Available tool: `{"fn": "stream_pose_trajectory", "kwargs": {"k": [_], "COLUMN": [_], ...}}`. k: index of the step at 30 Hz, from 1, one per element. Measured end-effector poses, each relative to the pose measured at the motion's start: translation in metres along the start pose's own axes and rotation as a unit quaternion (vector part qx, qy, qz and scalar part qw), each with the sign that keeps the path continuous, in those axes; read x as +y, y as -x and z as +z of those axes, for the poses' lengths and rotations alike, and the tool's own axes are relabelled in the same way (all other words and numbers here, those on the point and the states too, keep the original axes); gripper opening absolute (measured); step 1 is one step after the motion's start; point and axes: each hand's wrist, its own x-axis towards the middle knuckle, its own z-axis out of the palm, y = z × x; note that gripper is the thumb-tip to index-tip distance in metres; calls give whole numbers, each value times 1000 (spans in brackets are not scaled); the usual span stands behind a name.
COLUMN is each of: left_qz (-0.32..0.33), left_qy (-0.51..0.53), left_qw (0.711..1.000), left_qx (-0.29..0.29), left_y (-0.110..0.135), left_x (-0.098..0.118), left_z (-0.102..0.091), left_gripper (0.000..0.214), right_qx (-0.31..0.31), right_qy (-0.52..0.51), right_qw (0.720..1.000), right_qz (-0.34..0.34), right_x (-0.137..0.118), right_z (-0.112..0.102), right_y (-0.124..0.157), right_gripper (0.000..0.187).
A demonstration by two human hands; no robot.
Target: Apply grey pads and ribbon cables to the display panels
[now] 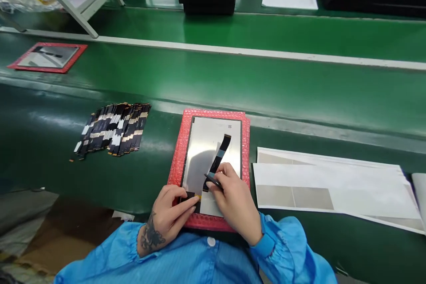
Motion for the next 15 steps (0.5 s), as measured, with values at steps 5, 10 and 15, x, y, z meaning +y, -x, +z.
{"fn": "stream_pose_trajectory", "kwargs": {"k": [5,10,15], "left_qz": [22,33,34], "left_qy": [13,25,28], "left_qw": [1000,999,999], "left_qx": [12,22,15], "left_y": [-2,-1,0], "left_x": [-2,-3,-4], "left_z": [0,-2,-2], "left_gripper": [18,16,15], "right_qx": [-62,-90,-98], "right_qy": [-37,6,19], "right_qw": [997,996,995], "right_qz": [0,5,8], "right_x": [-10,-15,-15], "right_z": [3,5,7], "right_y": [-1,-3,-3], "right_gripper": [21,19,18]}}
